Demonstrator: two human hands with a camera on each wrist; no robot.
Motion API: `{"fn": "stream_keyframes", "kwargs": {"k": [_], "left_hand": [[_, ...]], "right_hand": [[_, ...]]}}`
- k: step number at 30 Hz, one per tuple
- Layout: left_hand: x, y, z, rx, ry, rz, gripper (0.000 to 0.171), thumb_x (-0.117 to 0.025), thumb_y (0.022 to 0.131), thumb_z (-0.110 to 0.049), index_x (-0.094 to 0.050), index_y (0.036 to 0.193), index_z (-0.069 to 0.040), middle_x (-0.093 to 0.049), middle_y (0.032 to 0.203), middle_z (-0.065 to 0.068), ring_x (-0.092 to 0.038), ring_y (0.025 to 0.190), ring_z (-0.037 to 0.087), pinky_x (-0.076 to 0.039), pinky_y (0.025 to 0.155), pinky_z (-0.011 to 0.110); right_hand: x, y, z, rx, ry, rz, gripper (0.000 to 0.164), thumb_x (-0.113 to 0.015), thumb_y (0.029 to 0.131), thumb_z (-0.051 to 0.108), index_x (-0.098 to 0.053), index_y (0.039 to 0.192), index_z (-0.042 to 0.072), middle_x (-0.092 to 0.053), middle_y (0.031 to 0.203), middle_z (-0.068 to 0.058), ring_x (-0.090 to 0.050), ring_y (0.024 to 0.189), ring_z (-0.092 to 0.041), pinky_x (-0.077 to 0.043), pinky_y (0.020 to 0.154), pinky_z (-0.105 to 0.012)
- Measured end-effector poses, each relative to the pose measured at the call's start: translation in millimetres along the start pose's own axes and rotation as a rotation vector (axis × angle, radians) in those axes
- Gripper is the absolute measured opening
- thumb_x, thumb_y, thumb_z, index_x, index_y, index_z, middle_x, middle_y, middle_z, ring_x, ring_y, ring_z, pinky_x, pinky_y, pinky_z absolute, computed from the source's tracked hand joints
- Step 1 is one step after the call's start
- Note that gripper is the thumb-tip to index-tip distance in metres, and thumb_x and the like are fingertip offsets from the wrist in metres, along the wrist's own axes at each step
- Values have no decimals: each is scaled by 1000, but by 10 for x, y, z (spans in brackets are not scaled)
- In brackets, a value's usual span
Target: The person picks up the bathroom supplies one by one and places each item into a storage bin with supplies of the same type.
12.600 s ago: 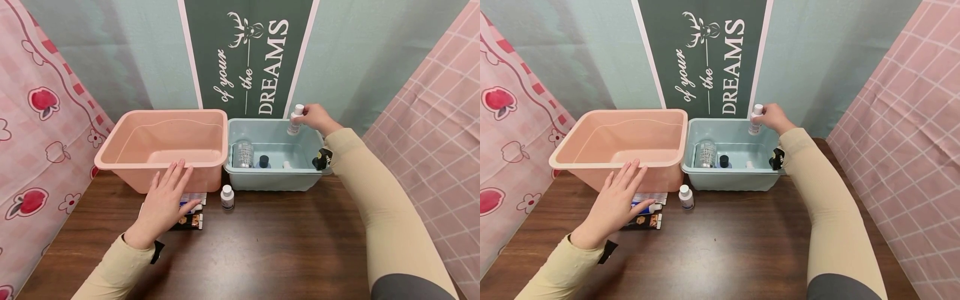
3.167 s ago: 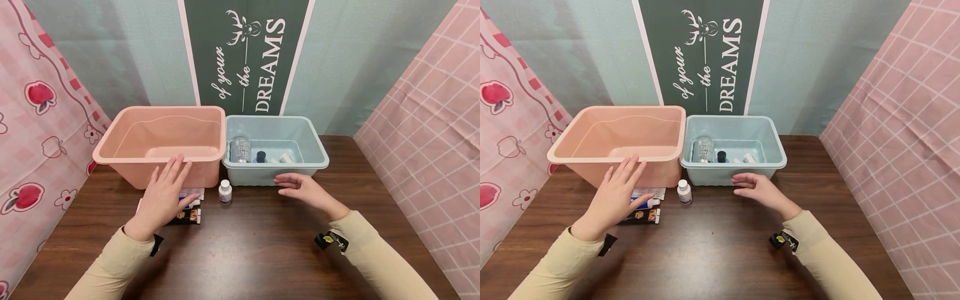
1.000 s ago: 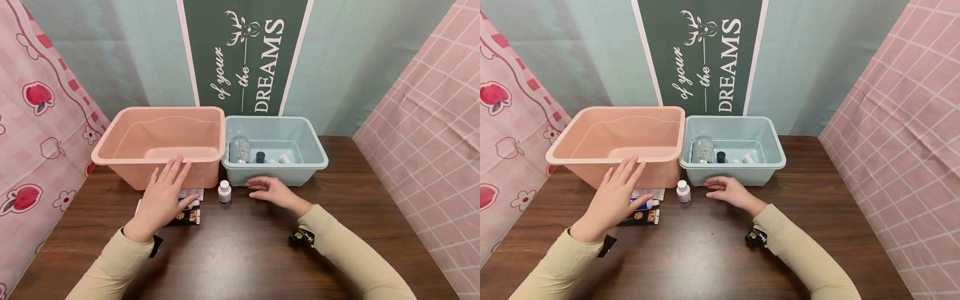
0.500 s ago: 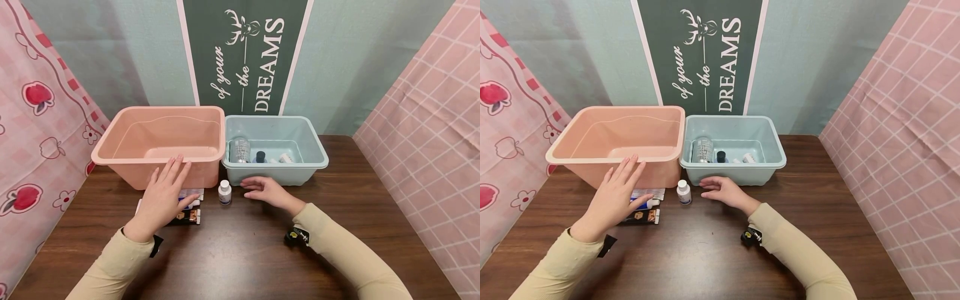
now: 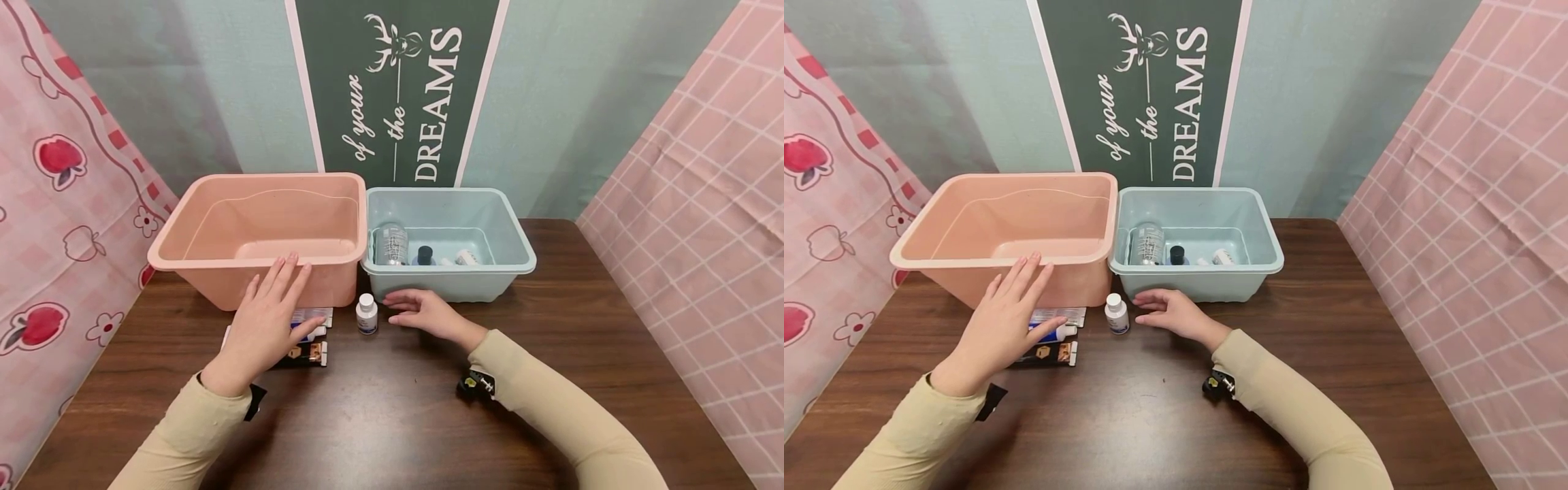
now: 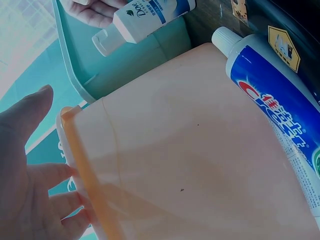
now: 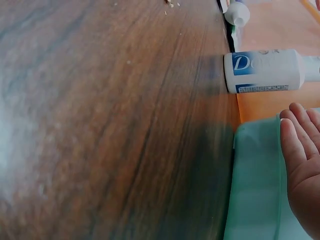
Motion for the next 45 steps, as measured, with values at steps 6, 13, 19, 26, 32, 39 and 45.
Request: {"fn": "stream_keyframes", "kwargs": {"k": [6,13,19,26,32,39,45], "left_hand": [[7,-3,2,5,4,3,82,-60,78,-51,-39,140,-1,-29,147,21,-24,136,34,-25,102,57],[7,-6,2,4,0,1,81,-60,79,-51,-39,140,-2,-29,147,21,-24,136,34,-25,102,57],[-1,-5,4,5,2,0,82,-64,78,-50,-40,140,-2,-31,145,22,-25,136,34,-26,102,57],[-2,-10,7,2,-6,-3,82,-64,77,-50,-41,139,-2,-30,146,22,-25,136,34,-25,102,57],[-11,-8,11,6,-9,9,81,-63,78,-50,-40,140,-2,-29,147,21,-24,136,34,-26,101,57],[-5,-7,6,7,-5,6,82,-65,78,-49,-40,140,-2,-30,146,21,-24,136,34,-27,101,57],[-2,-5,0,12,-5,13,81,-66,77,-48,-40,139,-2,-30,146,21,-24,136,34,-26,101,57]], "right_hand": [[-38,39,6,15,-21,-3,46,-67,83,-1,-49,124,-13,-54,123,-29,-51,115,-40,-49,86,-30],[-97,84,-6,11,-37,-1,47,-67,83,0,-49,124,-13,-54,123,-27,-52,116,-36,-47,90,-33],[-144,113,2,9,-23,-8,47,-67,82,-4,-48,124,-15,-53,124,-28,-51,117,-37,-43,94,-41],[-191,189,-47,19,-55,-8,48,-68,81,-3,-49,124,-15,-53,125,-27,-52,117,-35,-44,93,-36],[-235,239,-50,38,-111,-9,48,-69,81,-2,-50,122,-15,-54,123,-27,-54,114,-34,-46,91,-31],[-289,281,-55,16,-133,-12,50,-70,79,-3,-50,123,-15,-55,122,-26,-54,114,-34,-46,89,-28],[-321,303,-70,15,-129,-2,49,-70,80,-3,-50,123,-15,-57,118,-26,-55,112,-33,-47,89,-28]]}}
Point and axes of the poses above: each hand's wrist, its own y-axis towards the middle knuckle, its own x-axis out of the back of the hand, z = x × y, the point moved 5 cm from there along y, towards the middle knuckle
